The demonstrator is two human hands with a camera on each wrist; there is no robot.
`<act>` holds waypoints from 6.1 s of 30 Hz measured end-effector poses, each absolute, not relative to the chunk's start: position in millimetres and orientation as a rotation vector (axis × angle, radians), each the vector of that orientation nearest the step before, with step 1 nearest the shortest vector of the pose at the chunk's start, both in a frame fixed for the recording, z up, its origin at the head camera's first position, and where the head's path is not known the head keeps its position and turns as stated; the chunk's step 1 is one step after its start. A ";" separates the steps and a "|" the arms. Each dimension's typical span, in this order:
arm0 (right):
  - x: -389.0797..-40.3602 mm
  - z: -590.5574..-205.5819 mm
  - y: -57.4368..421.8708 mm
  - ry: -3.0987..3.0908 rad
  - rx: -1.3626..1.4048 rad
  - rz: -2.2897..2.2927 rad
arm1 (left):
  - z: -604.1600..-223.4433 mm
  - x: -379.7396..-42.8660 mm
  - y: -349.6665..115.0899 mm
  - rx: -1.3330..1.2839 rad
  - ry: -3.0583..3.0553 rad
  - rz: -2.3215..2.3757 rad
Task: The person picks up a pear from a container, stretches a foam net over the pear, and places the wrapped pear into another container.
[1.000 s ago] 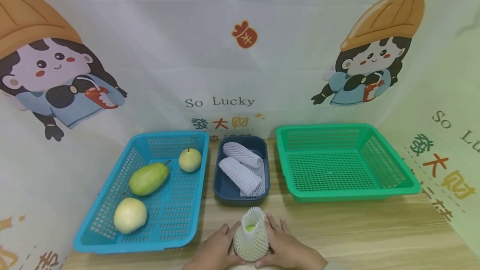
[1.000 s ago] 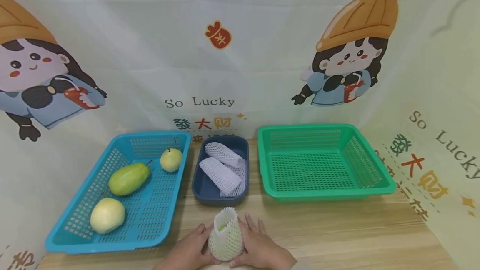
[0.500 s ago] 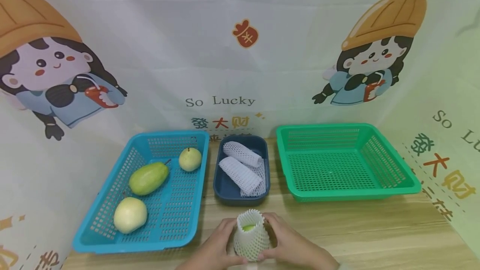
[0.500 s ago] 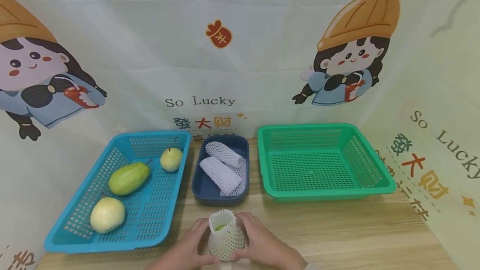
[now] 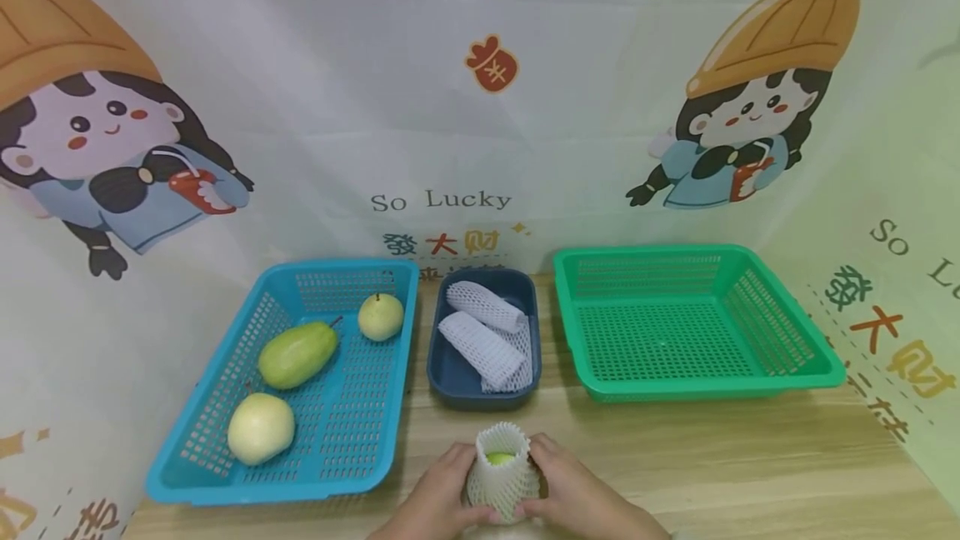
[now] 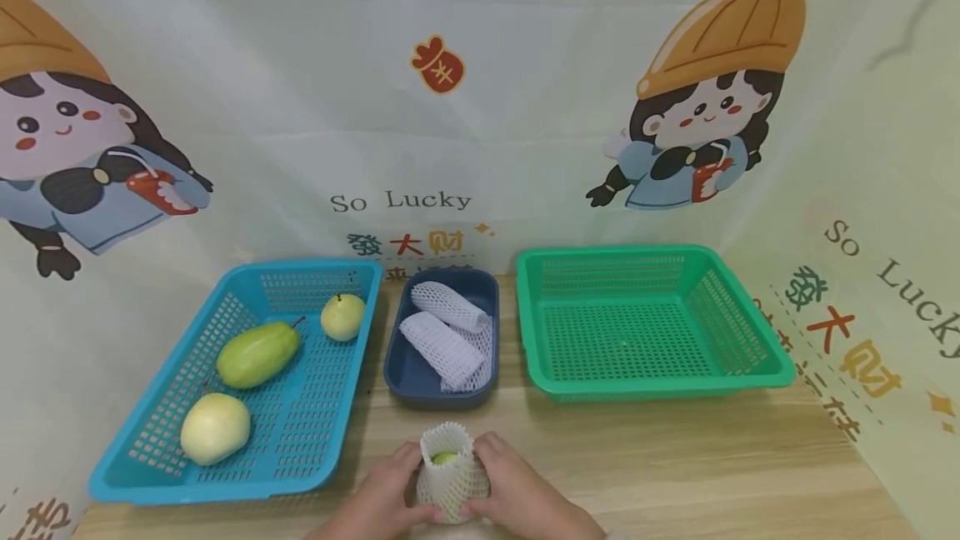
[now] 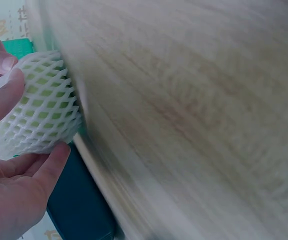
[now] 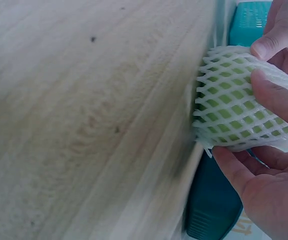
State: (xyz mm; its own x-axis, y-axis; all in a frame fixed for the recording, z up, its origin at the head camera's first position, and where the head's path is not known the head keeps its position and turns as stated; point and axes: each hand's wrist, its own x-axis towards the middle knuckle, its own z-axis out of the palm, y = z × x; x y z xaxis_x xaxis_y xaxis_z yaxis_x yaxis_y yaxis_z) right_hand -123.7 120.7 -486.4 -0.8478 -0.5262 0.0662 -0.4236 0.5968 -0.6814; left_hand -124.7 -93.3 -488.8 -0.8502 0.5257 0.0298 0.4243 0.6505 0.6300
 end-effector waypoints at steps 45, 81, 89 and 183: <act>-119.0 -485.1 150.1 2.425 -0.710 -1.165 | -489.9 -110.1 -92.0 0.374 2.192 1.215; -135.9 -497.6 154.4 2.358 -0.872 -1.243 | -481.5 -119.1 -77.2 1.277 2.841 0.383; -134.9 -498.2 150.4 2.384 -0.854 -1.271 | -492.2 -118.4 -72.0 1.412 3.021 0.385; -115.8 -479.9 130.1 2.568 -1.124 -0.975 | -428.4 -85.4 -171.7 0.307 3.381 0.164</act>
